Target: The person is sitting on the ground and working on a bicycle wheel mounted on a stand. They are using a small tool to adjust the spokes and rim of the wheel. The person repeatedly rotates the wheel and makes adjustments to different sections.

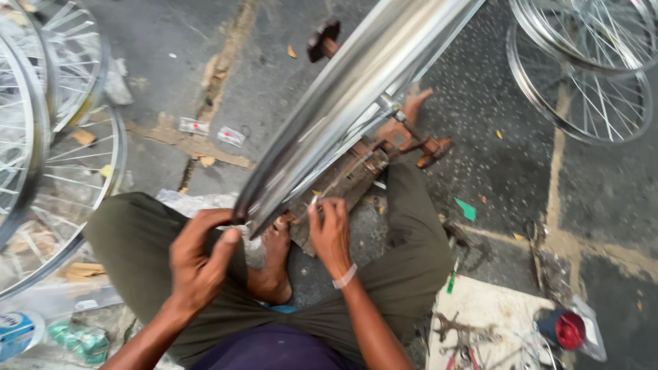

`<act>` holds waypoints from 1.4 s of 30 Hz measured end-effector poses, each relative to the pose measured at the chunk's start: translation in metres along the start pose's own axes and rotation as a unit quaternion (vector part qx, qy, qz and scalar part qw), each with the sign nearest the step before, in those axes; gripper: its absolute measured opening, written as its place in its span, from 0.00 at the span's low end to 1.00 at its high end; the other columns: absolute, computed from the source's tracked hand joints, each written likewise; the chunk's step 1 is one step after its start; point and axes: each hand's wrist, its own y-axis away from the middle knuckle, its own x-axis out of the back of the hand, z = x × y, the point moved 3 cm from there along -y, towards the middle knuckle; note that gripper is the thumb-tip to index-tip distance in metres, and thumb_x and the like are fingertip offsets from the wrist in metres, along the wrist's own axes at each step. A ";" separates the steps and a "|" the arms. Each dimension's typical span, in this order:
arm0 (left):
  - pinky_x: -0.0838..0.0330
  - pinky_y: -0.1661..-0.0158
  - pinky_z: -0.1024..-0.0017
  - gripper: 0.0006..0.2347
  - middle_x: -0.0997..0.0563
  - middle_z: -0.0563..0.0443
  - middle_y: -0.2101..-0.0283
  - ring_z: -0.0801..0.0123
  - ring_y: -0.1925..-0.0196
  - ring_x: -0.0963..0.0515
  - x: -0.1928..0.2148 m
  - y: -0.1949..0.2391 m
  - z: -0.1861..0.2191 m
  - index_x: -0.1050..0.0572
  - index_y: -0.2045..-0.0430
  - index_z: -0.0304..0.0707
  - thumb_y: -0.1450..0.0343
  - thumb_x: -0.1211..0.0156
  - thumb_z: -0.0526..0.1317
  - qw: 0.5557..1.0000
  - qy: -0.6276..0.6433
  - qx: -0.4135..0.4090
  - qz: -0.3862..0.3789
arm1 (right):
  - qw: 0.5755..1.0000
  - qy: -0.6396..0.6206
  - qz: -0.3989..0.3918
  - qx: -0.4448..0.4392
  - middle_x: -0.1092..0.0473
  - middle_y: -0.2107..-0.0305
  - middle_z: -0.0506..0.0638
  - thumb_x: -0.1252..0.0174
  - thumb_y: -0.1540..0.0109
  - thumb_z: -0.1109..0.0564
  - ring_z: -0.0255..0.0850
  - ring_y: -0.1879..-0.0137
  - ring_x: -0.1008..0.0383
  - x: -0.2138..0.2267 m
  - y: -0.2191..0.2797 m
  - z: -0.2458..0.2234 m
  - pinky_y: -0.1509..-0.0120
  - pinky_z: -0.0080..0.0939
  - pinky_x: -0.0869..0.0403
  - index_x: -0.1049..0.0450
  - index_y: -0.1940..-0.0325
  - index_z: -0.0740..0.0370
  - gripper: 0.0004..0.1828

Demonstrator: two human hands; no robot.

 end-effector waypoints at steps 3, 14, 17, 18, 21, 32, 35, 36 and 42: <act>0.29 0.57 0.74 0.08 0.22 0.50 0.62 0.71 0.60 0.24 -0.013 -0.003 -0.017 0.24 0.59 0.31 0.25 0.40 0.38 1.000 0.005 0.020 -0.005 | 0.983 -0.100 -0.047 0.149 0.28 0.53 0.60 0.38 0.37 0.56 0.58 0.48 0.25 0.036 0.005 -0.067 0.44 0.52 0.26 0.27 0.52 0.68 0.14; 0.32 0.64 0.79 0.11 0.25 0.55 0.66 0.80 0.65 0.28 -0.034 -0.054 0.020 0.26 0.63 0.32 0.25 0.37 0.42 0.980 0.197 -0.009 0.006 | 0.902 -0.242 -0.104 0.341 0.27 0.46 0.56 0.37 0.37 0.63 0.53 0.40 0.25 0.114 -0.068 -0.178 0.34 0.49 0.28 0.26 0.44 0.63 0.17; 0.30 0.65 0.80 0.12 0.20 0.55 0.66 0.81 0.66 0.25 -0.042 -0.075 0.057 0.24 0.61 0.31 0.27 0.38 0.43 0.976 0.211 0.051 -0.001 | 0.891 -0.304 -0.237 0.241 0.28 0.43 0.56 0.40 0.40 0.64 0.49 0.40 0.27 0.132 -0.088 -0.182 0.35 0.48 0.29 0.29 0.37 0.64 0.25; 0.30 0.65 0.80 0.12 0.20 0.55 0.65 0.82 0.65 0.25 -0.044 -0.081 0.069 0.24 0.61 0.30 0.27 0.37 0.43 0.976 0.213 0.047 0.004 | 0.883 -0.335 -0.279 0.177 0.27 0.43 0.55 0.41 0.39 0.64 0.46 0.39 0.27 0.136 -0.093 -0.182 0.35 0.46 0.29 0.29 0.36 0.63 0.25; 0.29 0.66 0.80 0.11 0.20 0.56 0.65 0.82 0.66 0.24 -0.047 -0.094 0.097 0.22 0.62 0.29 0.28 0.36 0.42 0.977 0.210 0.029 0.028 | 0.916 -0.250 -0.264 0.169 0.24 0.48 0.55 0.39 0.37 0.64 0.44 0.42 0.23 0.146 -0.105 -0.187 0.39 0.45 0.24 0.26 0.39 0.63 0.21; 0.30 0.68 0.79 0.10 0.21 0.52 0.67 0.81 0.67 0.24 -0.045 -0.098 0.101 0.19 0.63 0.27 0.28 0.34 0.39 0.977 0.213 0.021 0.021 | 0.901 -0.245 -0.232 0.273 0.23 0.55 0.54 0.40 0.38 0.64 0.44 0.47 0.22 0.150 -0.110 -0.190 0.42 0.46 0.22 0.25 0.45 0.65 0.16; 0.30 0.67 0.79 0.11 0.22 0.52 0.64 0.80 0.67 0.25 -0.042 -0.100 0.106 0.19 0.60 0.27 0.28 0.34 0.39 0.984 0.177 -0.015 0.026 | 0.915 -0.127 -0.025 0.382 0.23 0.64 0.52 0.40 0.38 0.62 0.43 0.58 0.20 0.136 -0.102 -0.188 0.53 0.44 0.22 0.24 0.52 0.64 0.10; 0.30 0.67 0.79 0.12 0.22 0.52 0.64 0.80 0.67 0.26 -0.042 -0.100 0.108 0.19 0.58 0.27 0.28 0.34 0.39 0.987 0.158 -0.024 0.030 | 0.912 -0.127 0.026 0.388 0.24 0.66 0.52 0.40 0.36 0.61 0.43 0.61 0.20 0.129 -0.100 -0.189 0.56 0.43 0.22 0.24 0.53 0.64 0.08; 0.28 0.70 0.77 0.13 0.19 0.51 0.66 0.77 0.68 0.22 -0.039 -0.101 0.120 0.18 0.58 0.27 0.30 0.34 0.40 0.987 0.156 0.016 0.031 | 0.896 -0.115 0.261 0.341 0.30 0.59 0.60 0.41 0.36 0.60 0.53 0.52 0.25 0.103 -0.069 -0.199 0.49 0.48 0.25 0.29 0.53 0.68 0.10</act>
